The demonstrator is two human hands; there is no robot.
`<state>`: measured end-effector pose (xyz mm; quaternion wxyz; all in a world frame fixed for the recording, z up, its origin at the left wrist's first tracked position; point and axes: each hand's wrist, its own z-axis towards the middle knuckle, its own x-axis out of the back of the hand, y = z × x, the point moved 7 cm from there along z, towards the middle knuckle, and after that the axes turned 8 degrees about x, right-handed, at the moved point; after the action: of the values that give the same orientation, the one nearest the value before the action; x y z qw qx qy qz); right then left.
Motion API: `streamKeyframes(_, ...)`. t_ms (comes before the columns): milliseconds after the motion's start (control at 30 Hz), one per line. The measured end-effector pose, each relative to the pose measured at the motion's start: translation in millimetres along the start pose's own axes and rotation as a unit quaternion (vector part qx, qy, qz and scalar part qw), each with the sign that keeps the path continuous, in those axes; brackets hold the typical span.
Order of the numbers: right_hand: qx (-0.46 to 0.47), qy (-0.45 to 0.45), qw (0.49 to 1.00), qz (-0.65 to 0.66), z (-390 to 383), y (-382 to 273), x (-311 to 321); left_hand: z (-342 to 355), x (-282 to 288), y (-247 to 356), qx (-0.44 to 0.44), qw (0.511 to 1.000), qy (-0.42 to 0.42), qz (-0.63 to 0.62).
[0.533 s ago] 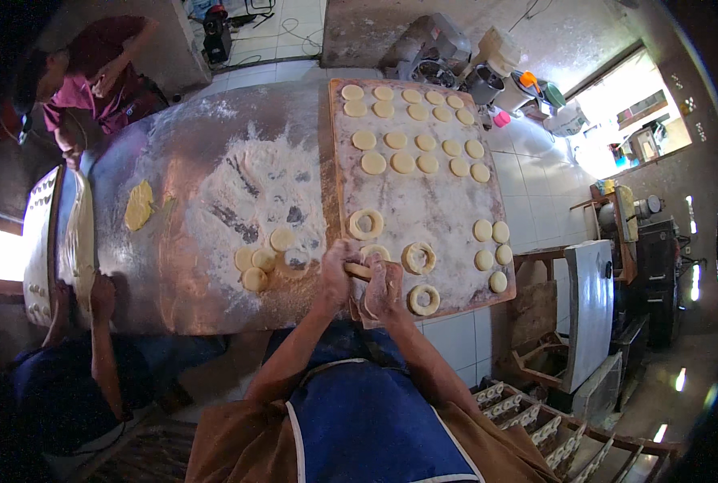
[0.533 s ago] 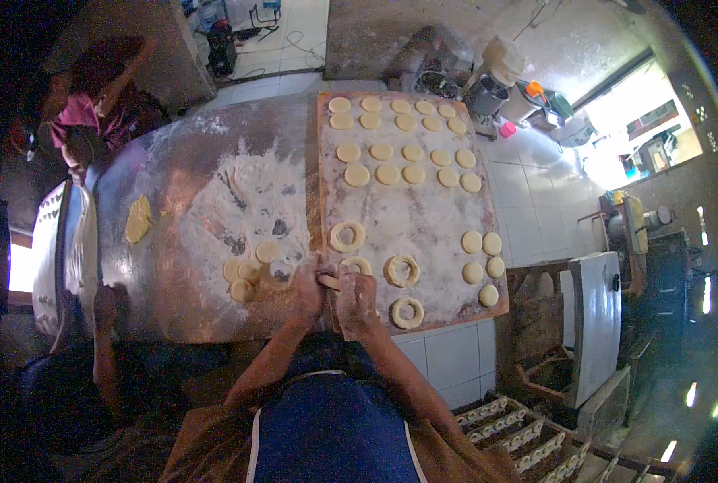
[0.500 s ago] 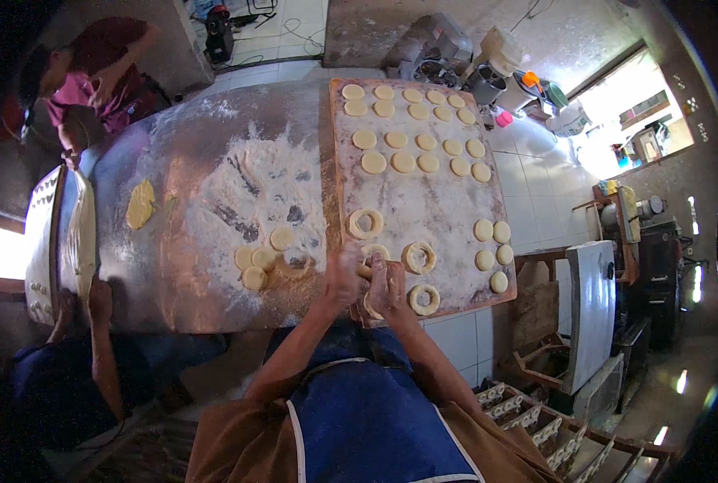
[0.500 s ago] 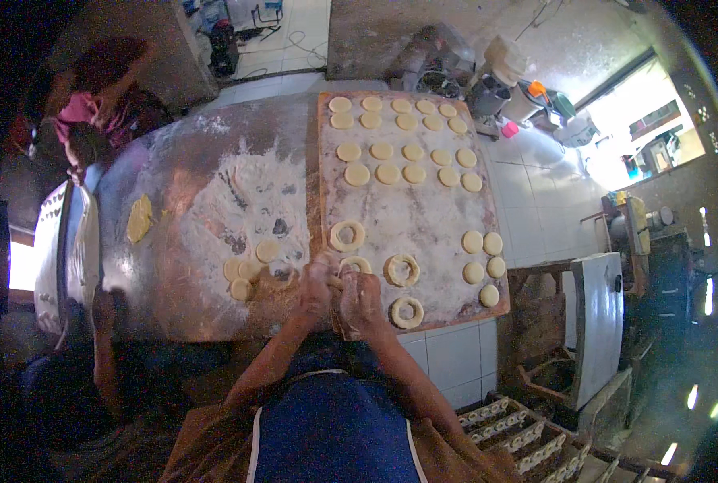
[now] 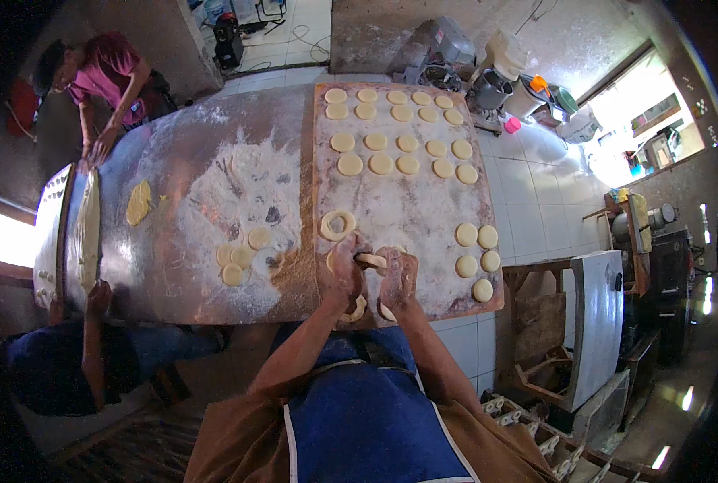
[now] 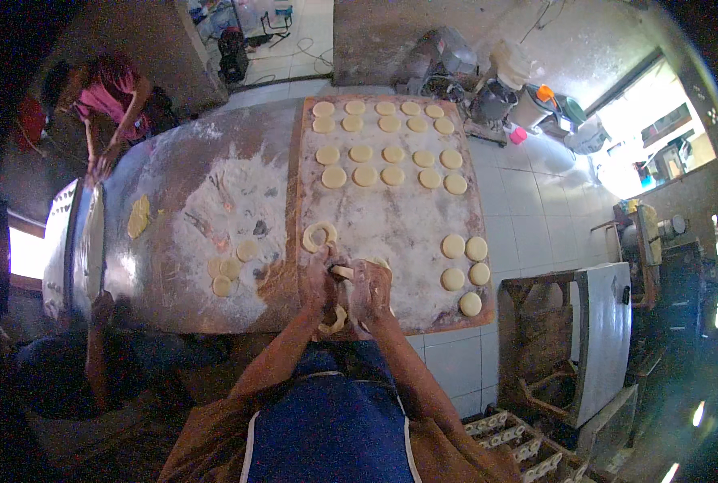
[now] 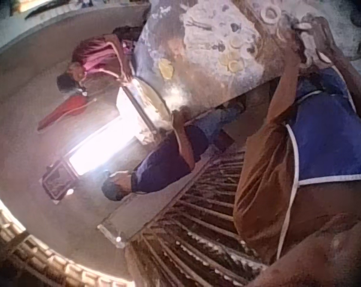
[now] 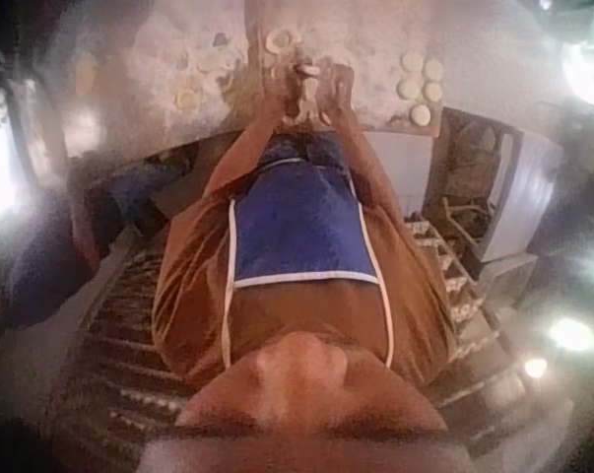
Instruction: The person shapes small dough pieces into ring forms by hand and places them on a floured wooden board. They repeatedly pick up dough, form rings, and arrange them in rows. At one point, they carry the board to a multi-tiered rack and place it among other trays of shaped dough.
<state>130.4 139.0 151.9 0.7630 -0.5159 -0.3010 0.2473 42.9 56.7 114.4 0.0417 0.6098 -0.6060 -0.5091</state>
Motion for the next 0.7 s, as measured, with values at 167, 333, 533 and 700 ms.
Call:
streamKeyframes(167,-0.081,-0.016,0.981,0.176,10.4,-4.3,9.7,14.4,10.8,8.2,-0.305,0.877,0.017,0.372)
streamKeyframes(333,-0.078,-0.058,0.994,-0.058,61.2,-22.9,40.3,49.0,-46.6,40.3,-0.076,0.938,0.027,0.338)
streamKeyframes(533,-0.033,-0.043,0.932,-0.357,51.4,19.4,86.5,85.8,-53.5,47.9,-0.269,0.617,0.102,0.732)
streamKeyframes(700,0.202,0.028,0.804,-0.559,37.6,32.7,157.1,93.0,-64.5,33.2,-0.234,0.622,-0.066,0.745)
